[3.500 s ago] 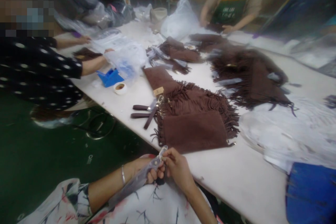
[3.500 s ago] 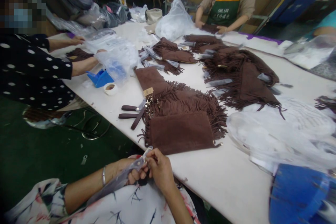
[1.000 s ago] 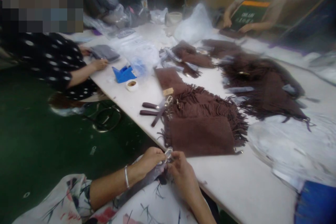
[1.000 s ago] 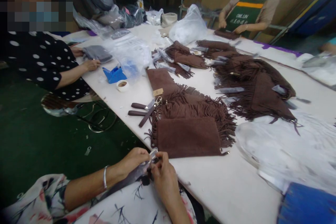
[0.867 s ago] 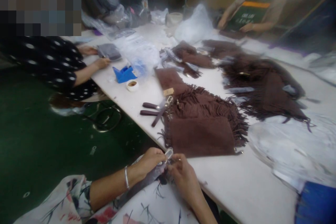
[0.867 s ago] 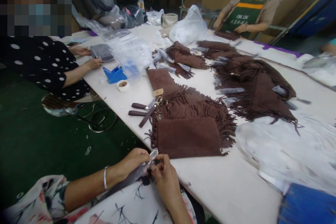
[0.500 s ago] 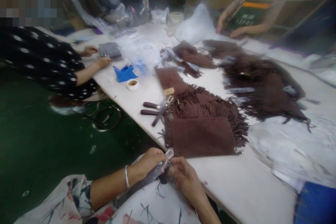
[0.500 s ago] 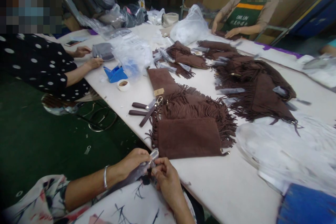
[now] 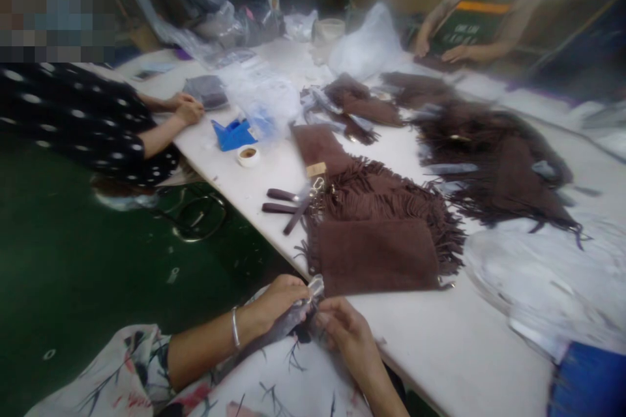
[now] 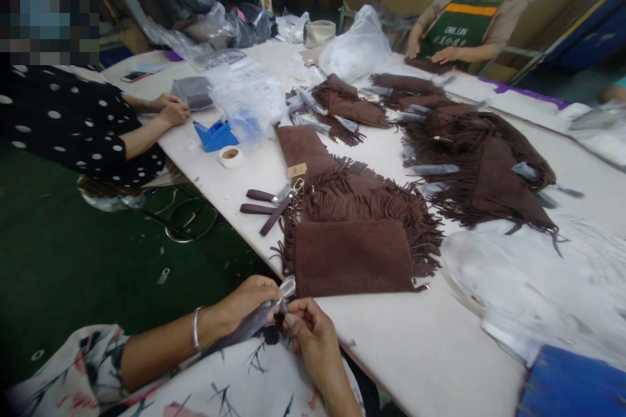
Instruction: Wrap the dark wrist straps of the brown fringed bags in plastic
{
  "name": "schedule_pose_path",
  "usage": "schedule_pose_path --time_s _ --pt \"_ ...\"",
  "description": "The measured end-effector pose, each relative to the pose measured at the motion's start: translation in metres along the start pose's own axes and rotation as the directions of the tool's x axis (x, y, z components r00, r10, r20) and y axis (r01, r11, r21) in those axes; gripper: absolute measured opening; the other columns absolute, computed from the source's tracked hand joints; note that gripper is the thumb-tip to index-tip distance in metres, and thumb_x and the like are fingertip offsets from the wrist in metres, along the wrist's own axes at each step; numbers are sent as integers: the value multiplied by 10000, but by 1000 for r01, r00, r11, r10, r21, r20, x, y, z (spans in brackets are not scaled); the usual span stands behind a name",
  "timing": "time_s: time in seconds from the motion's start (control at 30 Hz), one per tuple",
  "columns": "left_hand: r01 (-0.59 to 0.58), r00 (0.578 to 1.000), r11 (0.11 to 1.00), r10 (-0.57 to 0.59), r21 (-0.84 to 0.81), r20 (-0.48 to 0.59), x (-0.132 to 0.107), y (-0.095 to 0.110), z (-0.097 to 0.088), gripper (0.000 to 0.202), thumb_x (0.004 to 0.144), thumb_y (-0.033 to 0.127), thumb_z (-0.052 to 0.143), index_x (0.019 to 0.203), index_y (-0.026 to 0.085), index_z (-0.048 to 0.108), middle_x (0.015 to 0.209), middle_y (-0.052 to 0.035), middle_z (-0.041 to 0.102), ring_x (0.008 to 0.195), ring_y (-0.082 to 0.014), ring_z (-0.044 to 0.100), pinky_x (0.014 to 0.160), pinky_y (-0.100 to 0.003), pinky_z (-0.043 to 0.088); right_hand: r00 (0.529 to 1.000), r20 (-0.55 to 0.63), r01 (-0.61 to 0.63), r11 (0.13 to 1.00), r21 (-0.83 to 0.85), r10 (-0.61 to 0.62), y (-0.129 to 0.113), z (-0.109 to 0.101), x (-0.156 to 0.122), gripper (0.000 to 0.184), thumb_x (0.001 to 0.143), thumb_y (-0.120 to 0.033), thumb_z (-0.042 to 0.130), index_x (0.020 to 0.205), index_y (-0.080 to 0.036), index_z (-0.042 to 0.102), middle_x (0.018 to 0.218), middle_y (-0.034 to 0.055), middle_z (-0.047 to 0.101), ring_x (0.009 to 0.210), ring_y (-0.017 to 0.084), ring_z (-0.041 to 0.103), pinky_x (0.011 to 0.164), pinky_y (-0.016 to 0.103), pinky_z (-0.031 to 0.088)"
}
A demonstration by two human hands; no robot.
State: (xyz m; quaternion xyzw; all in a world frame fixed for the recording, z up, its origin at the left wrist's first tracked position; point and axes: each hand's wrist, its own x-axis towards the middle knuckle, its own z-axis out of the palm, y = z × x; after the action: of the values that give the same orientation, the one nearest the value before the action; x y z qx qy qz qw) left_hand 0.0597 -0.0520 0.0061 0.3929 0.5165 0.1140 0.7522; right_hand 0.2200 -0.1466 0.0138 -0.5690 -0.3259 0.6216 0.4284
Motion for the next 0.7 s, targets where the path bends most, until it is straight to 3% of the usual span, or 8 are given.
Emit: schedule_pose_path --time_s 0.2,0.37,0.53,0.7 --pt "34 999 999 -33 -28 13 -4 7 2 176 672 308 607 641 135 607 518 -24 583 415 -114 491 405 -206 354 999 43 31 999 -10 -31 -4 -4 -5 289 888 -429 573 989 -169 647 806 24 623 619 114 513 593 238 414" --pt "53 999 999 -52 -11 4 -8 12 4 182 670 320 611 641 142 590 505 -17 569 395 -117 472 374 -208 333 992 88 101 991 -92 -93 -7 -4 -12 264 876 -359 601 1084 -197 625 926 46 637 833 183 598 736 276 467" --pt "27 1000 999 -27 -26 1 -9 14 4 221 660 348 641 631 136 586 526 -25 586 418 -109 490 406 -202 345 958 50 278 872 -402 -282 -18 0 -11 184 917 -218 496 1038 -225 635 993 53 632 936 190 595 833 280 459" --pt "32 999 999 -32 27 -12 -6 10 2 245 666 376 642 660 133 606 528 -27 587 430 -115 498 407 -201 328 908 60 381 755 -534 -415 -16 1 -2 249 930 -162 421 1057 -230 625 986 59 632 924 187 594 820 280 450"
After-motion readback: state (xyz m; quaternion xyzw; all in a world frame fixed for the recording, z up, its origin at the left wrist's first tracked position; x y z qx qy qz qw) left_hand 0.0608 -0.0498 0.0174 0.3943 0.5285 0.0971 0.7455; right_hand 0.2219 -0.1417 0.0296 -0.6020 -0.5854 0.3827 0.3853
